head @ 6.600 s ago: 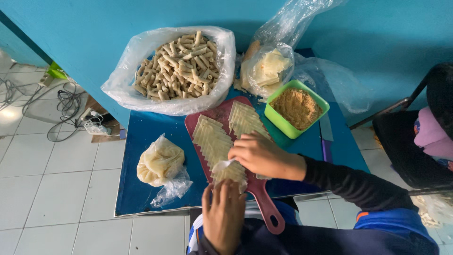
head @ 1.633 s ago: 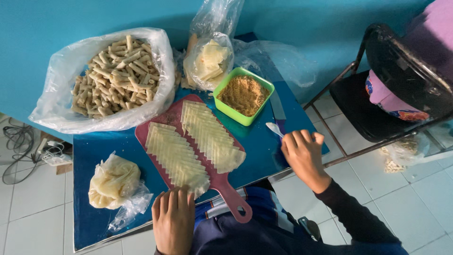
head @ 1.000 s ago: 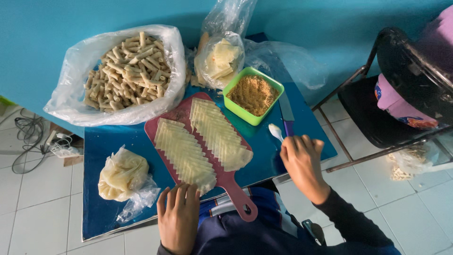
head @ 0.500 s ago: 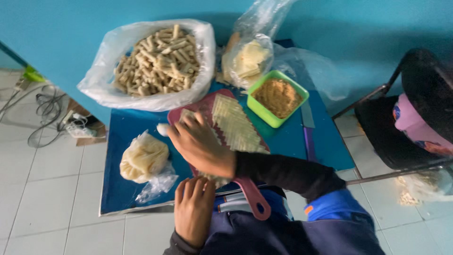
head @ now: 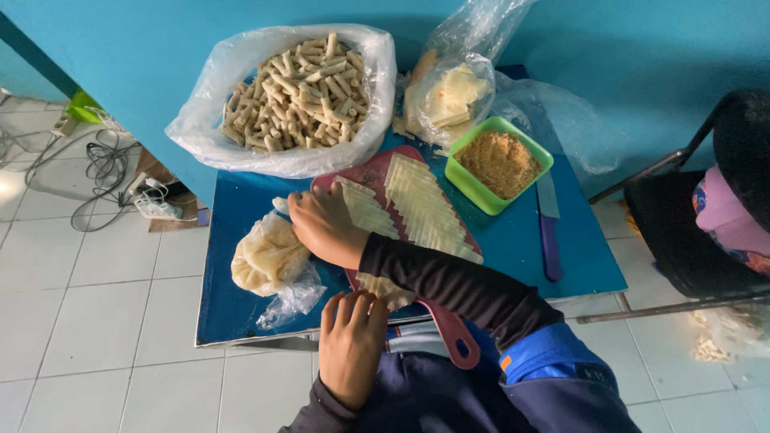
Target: The person folds square dough wrappers into triangular parcels on a pink paddle-shaped board, pressing the edges to seal them. They occasionally use a spoon to add brown filling from a green container onto a wrapper before folding, and arrange the finished parcels in rows on the board.
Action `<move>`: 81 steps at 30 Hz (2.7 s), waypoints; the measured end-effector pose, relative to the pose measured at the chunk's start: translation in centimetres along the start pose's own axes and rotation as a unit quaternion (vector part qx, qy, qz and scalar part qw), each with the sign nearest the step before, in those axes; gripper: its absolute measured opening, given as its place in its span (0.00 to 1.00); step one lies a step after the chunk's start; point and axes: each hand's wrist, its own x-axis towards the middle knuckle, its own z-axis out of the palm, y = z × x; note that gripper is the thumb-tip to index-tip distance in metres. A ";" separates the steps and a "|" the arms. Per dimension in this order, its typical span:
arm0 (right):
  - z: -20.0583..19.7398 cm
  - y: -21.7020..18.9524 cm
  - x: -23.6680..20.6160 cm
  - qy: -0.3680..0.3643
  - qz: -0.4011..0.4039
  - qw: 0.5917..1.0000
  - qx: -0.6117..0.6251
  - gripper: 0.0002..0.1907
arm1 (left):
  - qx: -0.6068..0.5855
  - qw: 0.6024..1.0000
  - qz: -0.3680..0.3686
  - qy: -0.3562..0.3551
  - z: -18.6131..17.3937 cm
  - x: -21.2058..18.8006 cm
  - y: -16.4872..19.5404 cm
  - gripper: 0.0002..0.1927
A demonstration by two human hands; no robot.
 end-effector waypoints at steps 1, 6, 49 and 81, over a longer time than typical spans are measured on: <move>-0.7 0.0 -0.1 0.001 -0.002 1.000 0.016 0.08 | 0.001 1.000 -0.001 0.002 0.0 0.0 0.0 0.12; -7.7 4.0 -2.7 0.050 -0.071 0.989 0.119 0.09 | 0.007 0.999 -0.031 0.001 0.3 0.1 -0.3 0.13; -16.4 12.9 -16.0 -0.073 -0.035 0.974 0.210 0.05 | 0.075 0.990 -0.122 0.003 5.4 3.9 6.1 0.14; -17.2 11.4 -19.8 -0.021 0.058 0.996 0.068 0.10 | -0.017 0.996 -0.085 0.017 4.8 5.3 7.1 0.10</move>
